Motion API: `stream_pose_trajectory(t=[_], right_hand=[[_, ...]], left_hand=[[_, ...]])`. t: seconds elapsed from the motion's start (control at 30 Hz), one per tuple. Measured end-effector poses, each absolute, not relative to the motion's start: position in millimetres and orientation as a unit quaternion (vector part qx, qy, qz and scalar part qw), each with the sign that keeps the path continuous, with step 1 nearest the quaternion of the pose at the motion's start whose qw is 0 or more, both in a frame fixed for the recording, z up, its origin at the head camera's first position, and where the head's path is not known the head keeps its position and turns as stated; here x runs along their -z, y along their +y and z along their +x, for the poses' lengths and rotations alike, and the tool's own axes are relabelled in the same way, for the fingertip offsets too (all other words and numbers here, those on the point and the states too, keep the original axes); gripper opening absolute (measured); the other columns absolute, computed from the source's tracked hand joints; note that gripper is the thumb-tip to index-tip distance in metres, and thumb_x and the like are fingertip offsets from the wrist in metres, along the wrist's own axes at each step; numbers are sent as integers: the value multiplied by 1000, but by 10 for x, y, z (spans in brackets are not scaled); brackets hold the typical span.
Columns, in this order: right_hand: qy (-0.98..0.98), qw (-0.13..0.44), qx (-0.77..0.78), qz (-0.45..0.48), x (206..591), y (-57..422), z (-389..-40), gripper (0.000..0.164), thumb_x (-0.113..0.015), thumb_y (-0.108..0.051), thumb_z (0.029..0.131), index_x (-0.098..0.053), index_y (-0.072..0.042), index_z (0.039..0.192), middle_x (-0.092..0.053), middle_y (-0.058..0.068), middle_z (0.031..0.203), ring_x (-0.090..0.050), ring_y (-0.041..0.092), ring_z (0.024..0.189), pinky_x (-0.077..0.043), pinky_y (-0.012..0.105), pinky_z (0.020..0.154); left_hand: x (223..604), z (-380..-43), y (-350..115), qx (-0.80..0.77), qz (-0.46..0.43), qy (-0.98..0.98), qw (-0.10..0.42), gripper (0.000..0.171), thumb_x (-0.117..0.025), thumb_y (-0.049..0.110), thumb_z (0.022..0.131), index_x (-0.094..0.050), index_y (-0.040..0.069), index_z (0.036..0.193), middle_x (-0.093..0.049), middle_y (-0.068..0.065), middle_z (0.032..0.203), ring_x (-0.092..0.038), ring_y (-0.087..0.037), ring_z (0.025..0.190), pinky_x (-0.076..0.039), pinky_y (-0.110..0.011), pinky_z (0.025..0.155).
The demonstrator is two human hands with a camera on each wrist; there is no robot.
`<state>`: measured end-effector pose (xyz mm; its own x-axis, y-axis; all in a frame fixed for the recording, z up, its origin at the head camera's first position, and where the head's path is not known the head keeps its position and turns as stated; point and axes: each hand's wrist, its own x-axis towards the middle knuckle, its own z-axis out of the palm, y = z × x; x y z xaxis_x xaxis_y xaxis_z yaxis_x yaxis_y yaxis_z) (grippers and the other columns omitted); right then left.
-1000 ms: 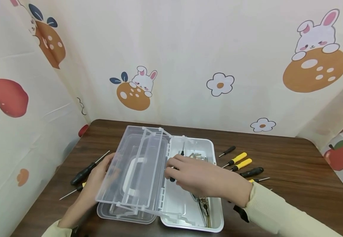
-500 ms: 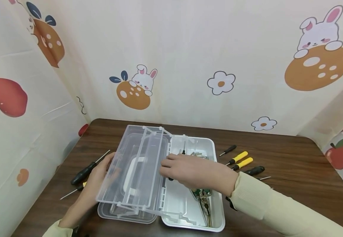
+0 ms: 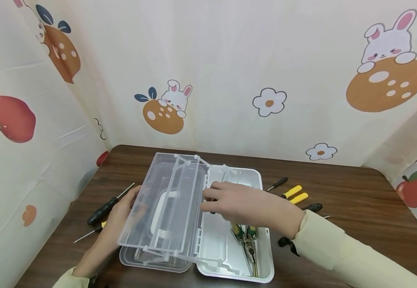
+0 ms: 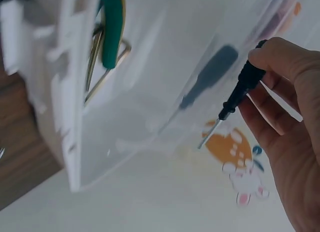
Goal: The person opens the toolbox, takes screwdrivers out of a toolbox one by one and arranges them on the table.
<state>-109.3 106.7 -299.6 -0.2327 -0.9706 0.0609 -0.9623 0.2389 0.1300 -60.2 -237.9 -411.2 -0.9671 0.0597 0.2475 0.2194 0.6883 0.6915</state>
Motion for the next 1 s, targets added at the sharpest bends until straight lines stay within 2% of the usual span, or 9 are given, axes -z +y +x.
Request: stream_pose_trajectory(t=[0.17, 0.33, 0.47, 0.53, 0.6, 0.7, 0.83, 0.93, 1.0], right_hand=[[-798, 109, 17, 593, 2937, 1361, -1180, 39, -77, -2, 86, -66, -20, 119, -64, -3, 117, -58, 16, 105, -55, 28, 88], [-814, 159, -7, 559, 2953, 1742, -1331, 45, -82, 0, 81, -68, -15, 121, -66, 2, 121, -61, 20, 112, -58, 34, 92], [-822, 200, -36, 533, 3045, 2105, -1466, 41, -80, -1, 82, -69, -13, 120, -67, 2, 117, -62, 19, 107, -60, 34, 86], [-823, 212, -48, 525, 3118, 2305, -1546, 31, -72, -3, 89, -69, -11, 119, -67, 2, 114, -62, 19, 103, -60, 35, 82], [-830, 215, -52, 513, 3200, 2506, -1617, 25, -65, -5, 93, -69, -9, 118, -67, 3, 113, -62, 20, 102, -59, 37, 81], [-853, 206, -51, 476, 3333, 2814, -1685, 26, -65, -5, 93, -67, -10, 118, -66, 3, 112, -62, 21, 100, -58, 41, 78], [-893, 191, -46, 406, 3534, 3198, -1726, 43, -80, -1, 78, -67, -13, 117, -66, 2, 111, -63, 22, 95, -57, 45, 76], [-918, 172, -45, 355, 3700, 3450, -1732, 43, -84, -2, 76, -69, -11, 115, -68, 5, 110, -67, 26, 94, -58, 48, 75], [-937, 138, -47, 317, 3788, 3583, -1709, 41, -84, -2, 79, -69, -10, 116, -69, 8, 112, -68, 29, 96, -58, 50, 74]], left_hand=[[4107, -600, -2373, 375, -71, -919, 99, 55, -68, 12, 98, -48, 1, 149, -72, -20, 125, -67, -18, 97, -57, -27, 75], [4123, -580, -2380, 378, -63, -920, 88, 56, -67, 13, 98, -47, 3, 150, -69, -21, 130, -65, -14, 87, -56, -25, 70], [4124, -574, -2377, 382, -59, -919, 82, 57, -66, 14, 98, -46, 4, 150, -69, -22, 129, -65, -12, 83, -56, -25, 68], [4121, -575, -2375, 383, -58, -918, 81, 57, -66, 14, 99, -46, 3, 150, -69, -22, 128, -66, -13, 84, -56, -25, 68], [4118, -573, -2373, 384, -57, -918, 79, 56, -66, 14, 99, -45, 3, 150, -69, -22, 129, -66, -14, 86, -56, -25, 69], [4115, -571, -2372, 388, -58, -916, 78, 56, -66, 14, 99, -45, 3, 150, -69, -21, 129, -67, -14, 88, -57, -25, 70], [4115, -572, -2373, 390, -57, -916, 79, 56, -66, 14, 99, -46, 3, 150, -70, -20, 127, -66, -14, 89, -57, -25, 71], [4118, -576, -2373, 386, -57, -917, 80, 56, -66, 14, 99, -46, 3, 150, -70, -20, 126, -66, -14, 89, -56, -25, 71], [4121, -578, -2373, 384, -58, -918, 81, 55, -65, 14, 99, -46, 3, 150, -70, -19, 126, -66, -15, 90, -56, -26, 71]])
